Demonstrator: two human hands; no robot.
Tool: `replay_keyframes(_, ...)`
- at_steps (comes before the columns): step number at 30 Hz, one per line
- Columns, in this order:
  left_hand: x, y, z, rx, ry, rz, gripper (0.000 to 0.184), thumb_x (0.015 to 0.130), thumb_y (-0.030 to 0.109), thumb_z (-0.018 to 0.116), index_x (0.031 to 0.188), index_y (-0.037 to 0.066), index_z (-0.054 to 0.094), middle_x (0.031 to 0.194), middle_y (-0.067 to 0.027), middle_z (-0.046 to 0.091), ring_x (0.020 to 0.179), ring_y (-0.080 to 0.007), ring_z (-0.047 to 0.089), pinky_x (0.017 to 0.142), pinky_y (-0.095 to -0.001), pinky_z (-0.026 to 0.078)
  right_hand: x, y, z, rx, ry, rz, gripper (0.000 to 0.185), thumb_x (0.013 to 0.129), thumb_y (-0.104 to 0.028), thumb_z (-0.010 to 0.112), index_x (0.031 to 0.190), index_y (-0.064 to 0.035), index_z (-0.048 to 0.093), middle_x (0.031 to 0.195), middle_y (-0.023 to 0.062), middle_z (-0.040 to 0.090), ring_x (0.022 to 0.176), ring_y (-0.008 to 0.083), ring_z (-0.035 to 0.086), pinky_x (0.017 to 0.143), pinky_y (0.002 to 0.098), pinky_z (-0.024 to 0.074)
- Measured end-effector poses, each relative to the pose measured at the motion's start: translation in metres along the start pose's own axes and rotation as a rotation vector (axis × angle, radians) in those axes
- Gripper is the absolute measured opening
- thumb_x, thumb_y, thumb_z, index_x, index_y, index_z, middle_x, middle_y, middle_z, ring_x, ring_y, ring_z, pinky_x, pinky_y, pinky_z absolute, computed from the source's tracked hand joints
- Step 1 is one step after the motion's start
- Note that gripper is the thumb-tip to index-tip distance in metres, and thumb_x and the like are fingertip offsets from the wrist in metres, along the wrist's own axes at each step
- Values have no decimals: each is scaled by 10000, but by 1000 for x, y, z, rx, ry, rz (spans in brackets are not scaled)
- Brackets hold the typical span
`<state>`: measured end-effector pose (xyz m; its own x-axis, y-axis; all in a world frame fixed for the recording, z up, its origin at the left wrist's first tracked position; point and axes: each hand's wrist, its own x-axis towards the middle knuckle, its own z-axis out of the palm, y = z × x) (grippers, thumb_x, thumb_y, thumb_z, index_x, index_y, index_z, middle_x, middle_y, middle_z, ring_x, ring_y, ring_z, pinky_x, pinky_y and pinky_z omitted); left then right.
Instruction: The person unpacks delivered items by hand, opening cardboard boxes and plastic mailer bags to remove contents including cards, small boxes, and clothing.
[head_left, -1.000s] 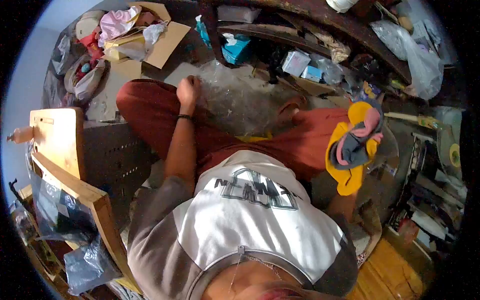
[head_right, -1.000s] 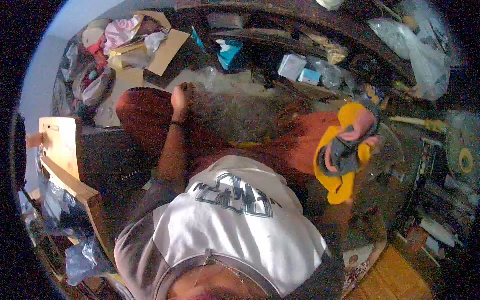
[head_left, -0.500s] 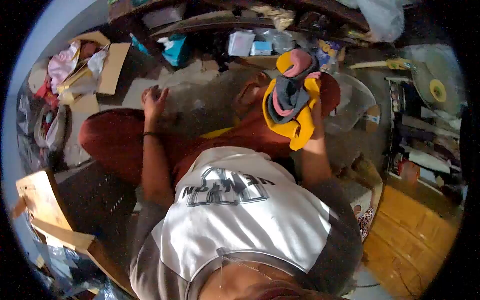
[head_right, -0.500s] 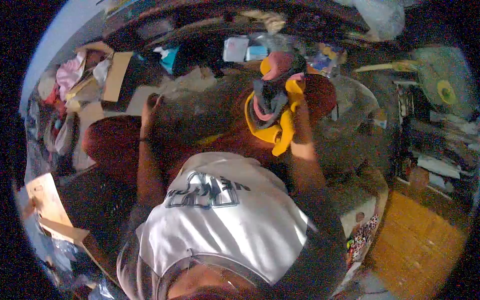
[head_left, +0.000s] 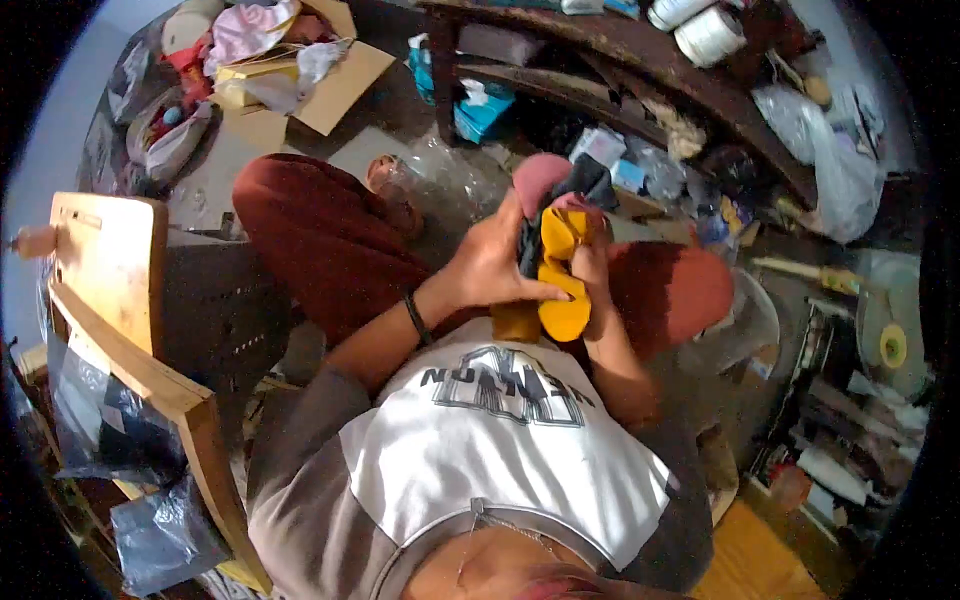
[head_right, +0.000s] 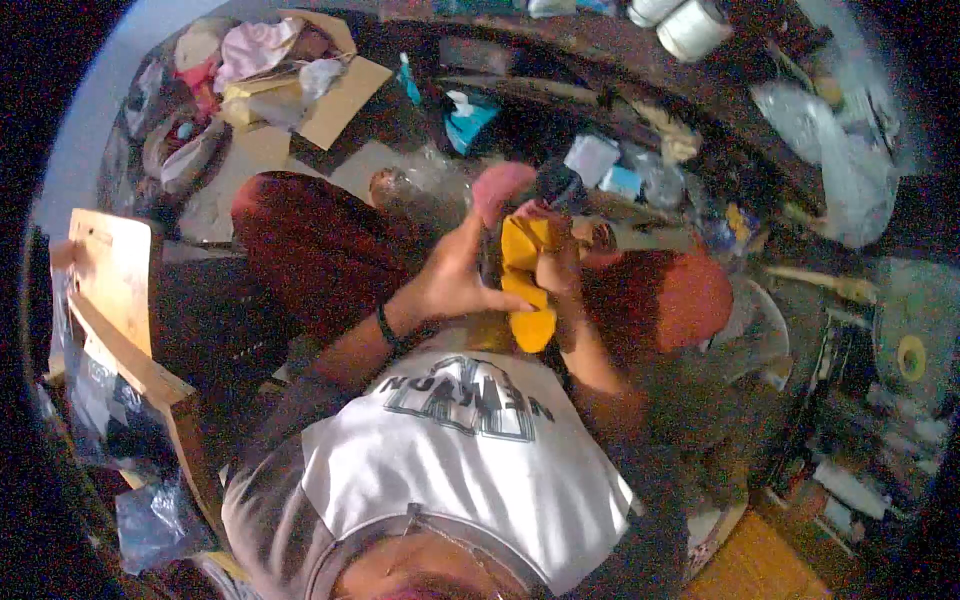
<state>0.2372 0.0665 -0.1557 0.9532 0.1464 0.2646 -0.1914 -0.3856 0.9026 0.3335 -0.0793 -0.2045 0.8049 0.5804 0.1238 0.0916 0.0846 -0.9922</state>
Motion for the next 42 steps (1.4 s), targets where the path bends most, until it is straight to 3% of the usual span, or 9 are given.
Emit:
replay_keyframes(8, -7, -14, -7, -71, 147, 113, 844, 641, 259, 790, 1325, -32, 390, 1277, -260, 488, 1161, -399, 515, 958, -390, 429, -8, 31, -12, -220, -66, -12, 420, 894, -191, 593, 1283, -76, 484, 1254, 91, 517, 1200, 255, 477, 1025, 366, 371)
replay_keyframes(12, -3, -16, -5, -86, 195, 137, 806, 654, 240, 785, 1320, -18, 413, 1251, -253, 505, 1149, -350, 541, 952, -370, 431, -16, -31, 2, 540, -148, 358, 637, 885, -365, 621, 1392, -80, 362, 1323, 95, 457, 1244, 249, 441, 1037, 373, 356)
replay_keyframes(17, 2, -27, -6, -796, 210, -515, 602, 791, 123, 711, 1306, -11, 429, 1168, -88, 577, 1094, -197, 553, 954, -341, 441, -29, -15, -21, 533, -171, 433, 845, 829, -538, 620, 1452, -93, 263, 1431, 69, 364, 1312, 232, 365, 1075, 398, 320)
replay_keyframes(22, -4, -68, 2, -1268, 83, -530, 461, 901, 259, 566, 1294, 43, 460, 1164, -86, 587, 1039, -198, 600, 909, -364, 485, -25, -10, -29, 621, -124, 472, 782, 845, -579, 574, 1433, -136, 311, 1382, 66, 410, 1215, 204, 447, 986, 396, 396)
replay_keyframes(26, -6, -63, 10, -1580, 282, -461, 469, 954, 316, 481, 1343, 58, 429, 1284, -144, 531, 1117, -260, 574, 953, -408, 477, -38, 27, -38, 662, -6, 703, 656, 900, -530, 522, 1390, -122, 367, 1330, 51, 467, 1217, 201, 445, 994, 393, 383)
replay_keyframes(27, -6, -74, 8, -1897, 144, -313, 485, 965, 340, 455, 1357, 59, 415, 1326, -164, 497, 1154, -291, 548, 962, -430, 473, -44, 39, -35, 662, -60, 687, 658, 900, -540, 514, 1390, -127, 366, 1335, 47, 467, 1223, 203, 439, 1005, 391, 371)
replay_keyframes(31, 0, -76, 2, -1703, 247, -488, 475, 957, 316, 481, 1335, 35, 417, 1272, -154, 533, 1118, -289, 572, 944, -437, 482, -64, 38, -5, 808, -133, 709, 579, 935, -510, 457, 1327, -84, 465, 1296, 67, 533, 1182, 215, 495, 1028, 390, 374)
replay_keyframes(38, -14, -65, 13, -404, 418, -194, 454, 824, 68, 657, 1216, -36, 453, 1102, -105, 586, 1030, -186, 587, 905, -321, 479, -37, -2, -8, 963, -123, 729, 726, 902, -598, 451, 1403, -85, 341, 1390, 74, 432, 1264, 213, 425, 1062, 389, 329)
replay_keyframes(42, -5, -39, 8, 434, 346, 230, 656, 577, 165, 803, 1138, -19, 518, 1158, -224, 532, 998, -396, 579, 805, -402, 501, -26, -20, 2, 858, -114, 550, 677, 914, -582, 431, 1410, -131, 340, 1390, 55, 427, 1301, 218, 394, 1079, 417, 314)
